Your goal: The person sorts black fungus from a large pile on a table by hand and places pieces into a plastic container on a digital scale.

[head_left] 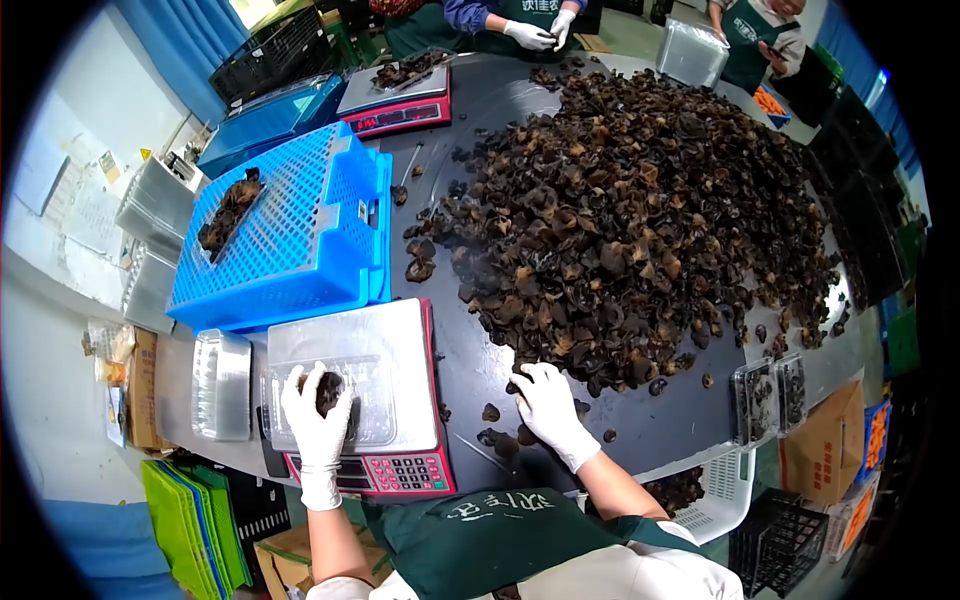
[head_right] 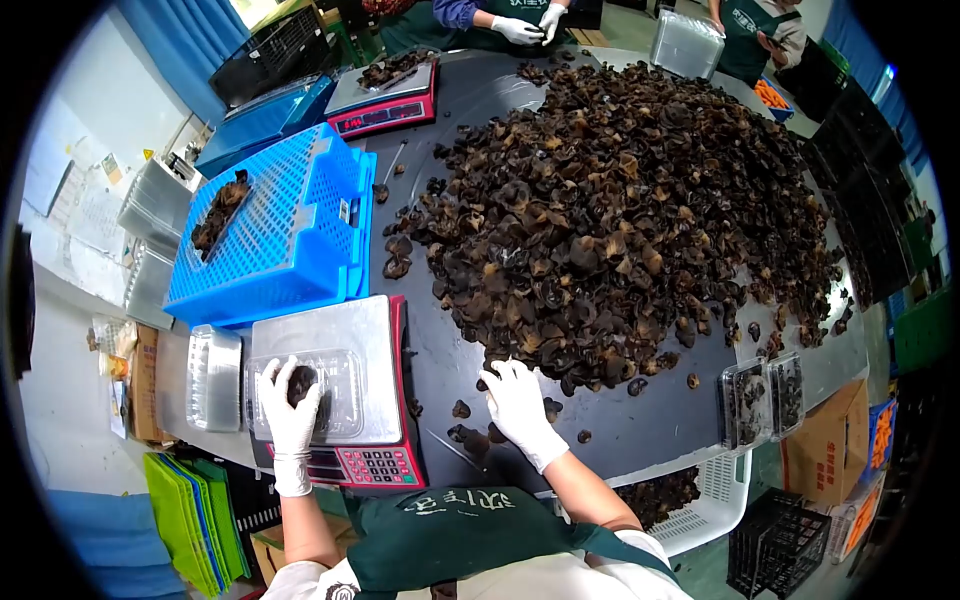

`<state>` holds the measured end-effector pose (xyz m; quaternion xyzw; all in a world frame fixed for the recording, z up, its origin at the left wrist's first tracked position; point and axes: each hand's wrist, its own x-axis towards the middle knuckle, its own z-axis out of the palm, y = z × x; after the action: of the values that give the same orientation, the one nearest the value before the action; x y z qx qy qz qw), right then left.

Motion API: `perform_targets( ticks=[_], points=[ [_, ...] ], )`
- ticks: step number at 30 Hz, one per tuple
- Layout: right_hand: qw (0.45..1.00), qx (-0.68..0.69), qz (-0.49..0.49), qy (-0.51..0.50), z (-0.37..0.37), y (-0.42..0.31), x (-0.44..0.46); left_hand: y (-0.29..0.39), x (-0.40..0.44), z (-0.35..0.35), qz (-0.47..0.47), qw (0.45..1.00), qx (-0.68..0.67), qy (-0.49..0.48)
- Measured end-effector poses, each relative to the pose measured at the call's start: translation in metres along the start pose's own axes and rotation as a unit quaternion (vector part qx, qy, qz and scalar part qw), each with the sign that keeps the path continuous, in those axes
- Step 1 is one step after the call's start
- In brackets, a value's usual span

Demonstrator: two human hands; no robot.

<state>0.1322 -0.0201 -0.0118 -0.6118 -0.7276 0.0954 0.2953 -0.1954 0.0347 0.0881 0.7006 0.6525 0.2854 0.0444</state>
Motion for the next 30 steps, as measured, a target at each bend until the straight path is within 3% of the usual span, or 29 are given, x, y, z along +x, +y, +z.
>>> perform_targets(
  ticks=[4,8,10,11,12,15,18,20,22,26,30],
  points=[
    [0.997,0.068,0.038,-0.014,0.003,0.013,-0.005,0.031,0.002,-0.017,0.016,0.997,0.034,0.064],
    [0.982,0.170,0.076,0.029,-0.011,0.025,-0.011,0.051,-0.009,-0.011,0.069,0.993,-0.077,0.056],
    [0.932,0.292,0.217,0.006,-0.034,0.018,-0.013,0.093,-0.013,-0.013,0.148,0.982,-0.118,-0.009],
    [0.918,0.324,0.226,0.029,-0.032,0.026,-0.020,0.104,-0.018,-0.007,0.169,0.973,-0.128,-0.088],
    [0.858,0.429,0.280,0.047,-0.034,0.030,-0.025,0.113,-0.023,-0.001,0.189,0.958,-0.139,-0.166],
    [0.726,0.575,0.369,0.080,-0.060,0.031,-0.028,0.125,-0.047,0.045,0.250,0.922,-0.132,-0.263],
    [0.565,0.741,0.345,0.111,-0.072,0.046,-0.042,0.126,-0.069,0.083,0.253,0.907,-0.018,-0.337],
    [0.540,0.760,0.330,0.143,-0.076,0.045,-0.047,0.126,-0.076,0.098,0.247,0.908,0.004,-0.340],
    [0.451,0.808,0.338,0.171,-0.075,0.049,-0.056,0.122,-0.081,0.108,0.246,0.904,-0.008,-0.349],
    [0.402,0.836,0.336,0.165,-0.067,0.054,-0.065,0.108,-0.089,0.122,0.259,0.900,-0.040,-0.349],
    [0.409,0.833,0.336,0.163,-0.065,0.052,-0.065,0.102,-0.089,0.128,0.278,0.896,-0.042,-0.343]
  ],
)
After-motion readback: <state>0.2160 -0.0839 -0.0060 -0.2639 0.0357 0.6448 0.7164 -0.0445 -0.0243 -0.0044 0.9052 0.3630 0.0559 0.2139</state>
